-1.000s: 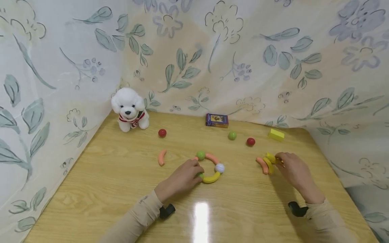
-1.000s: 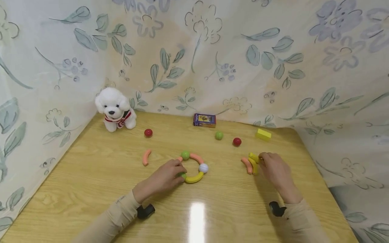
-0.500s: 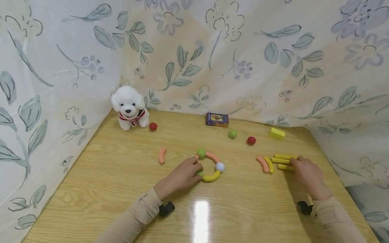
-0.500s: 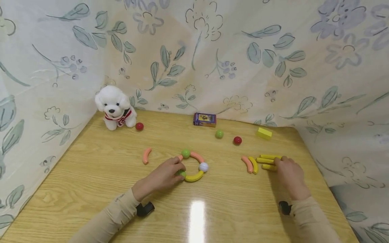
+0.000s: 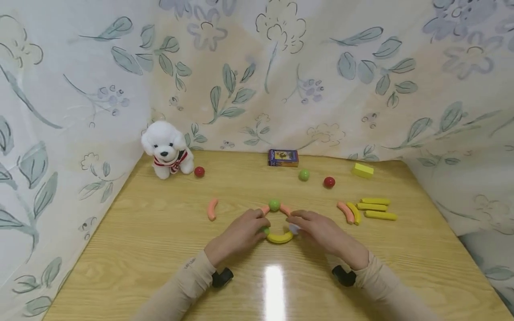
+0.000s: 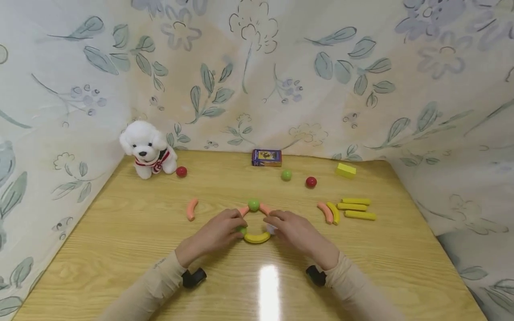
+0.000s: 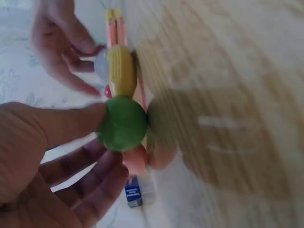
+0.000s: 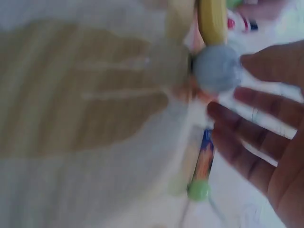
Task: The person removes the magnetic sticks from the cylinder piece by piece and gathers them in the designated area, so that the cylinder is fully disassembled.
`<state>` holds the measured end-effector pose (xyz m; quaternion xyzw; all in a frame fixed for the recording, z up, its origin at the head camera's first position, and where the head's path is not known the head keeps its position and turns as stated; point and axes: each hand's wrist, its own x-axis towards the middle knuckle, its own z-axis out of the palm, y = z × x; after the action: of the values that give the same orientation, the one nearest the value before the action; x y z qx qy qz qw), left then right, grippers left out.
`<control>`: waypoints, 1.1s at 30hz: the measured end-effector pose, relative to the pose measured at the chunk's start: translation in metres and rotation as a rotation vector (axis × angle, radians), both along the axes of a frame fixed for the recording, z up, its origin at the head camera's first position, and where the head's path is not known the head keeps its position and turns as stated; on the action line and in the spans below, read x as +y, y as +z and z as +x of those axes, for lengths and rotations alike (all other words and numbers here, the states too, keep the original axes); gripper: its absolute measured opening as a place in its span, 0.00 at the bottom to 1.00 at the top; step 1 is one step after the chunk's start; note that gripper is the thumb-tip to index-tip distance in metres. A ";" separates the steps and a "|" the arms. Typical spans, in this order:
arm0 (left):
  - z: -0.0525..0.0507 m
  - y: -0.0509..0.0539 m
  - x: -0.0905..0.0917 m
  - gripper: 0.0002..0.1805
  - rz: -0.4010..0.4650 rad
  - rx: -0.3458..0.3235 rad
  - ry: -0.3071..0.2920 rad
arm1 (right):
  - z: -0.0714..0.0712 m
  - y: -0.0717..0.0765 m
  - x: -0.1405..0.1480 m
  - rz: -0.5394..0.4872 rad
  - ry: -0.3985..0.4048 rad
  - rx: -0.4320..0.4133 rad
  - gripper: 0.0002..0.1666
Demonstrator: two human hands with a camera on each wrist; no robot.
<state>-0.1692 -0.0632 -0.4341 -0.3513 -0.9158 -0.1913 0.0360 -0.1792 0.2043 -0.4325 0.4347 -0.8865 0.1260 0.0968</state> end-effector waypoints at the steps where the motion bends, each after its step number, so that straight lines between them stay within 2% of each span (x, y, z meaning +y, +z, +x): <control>1: -0.001 -0.001 0.001 0.09 -0.010 0.018 0.008 | 0.003 -0.002 -0.006 0.005 0.004 0.006 0.19; 5: -0.002 -0.003 0.007 0.10 -0.094 0.163 0.032 | 0.012 -0.008 -0.016 -0.021 0.000 0.015 0.15; 8: 0.000 -0.002 0.014 0.07 -0.160 0.273 -0.040 | 0.014 -0.010 -0.018 -0.046 0.005 0.000 0.15; 10: 0.002 -0.002 0.019 0.06 -0.195 0.302 -0.098 | 0.014 -0.011 -0.019 -0.039 0.000 -0.001 0.15; 12: 0.004 -0.003 0.025 0.04 -0.212 0.301 -0.128 | 0.013 -0.012 -0.020 -0.027 -0.002 0.000 0.15; 18: 0.003 -0.010 0.029 0.04 -0.202 0.264 -0.098 | 0.013 -0.015 -0.025 -0.018 0.006 -0.025 0.13; 25: 0.000 -0.007 0.023 0.03 -0.183 0.213 -0.098 | 0.013 -0.013 -0.022 -0.021 -0.027 -0.065 0.12; 30: 0.001 -0.006 0.016 0.04 -0.148 0.148 -0.105 | 0.014 -0.012 -0.017 -0.024 -0.022 -0.092 0.17; 33: 0.005 -0.004 0.010 0.04 -0.113 0.139 -0.084 | 0.009 -0.012 -0.013 -0.048 -0.032 -0.050 0.18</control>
<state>-0.1643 -0.0529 -0.4386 -0.4032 -0.9050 -0.1155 0.0718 -0.1701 0.1915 -0.4441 0.4148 -0.8921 0.1565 0.0869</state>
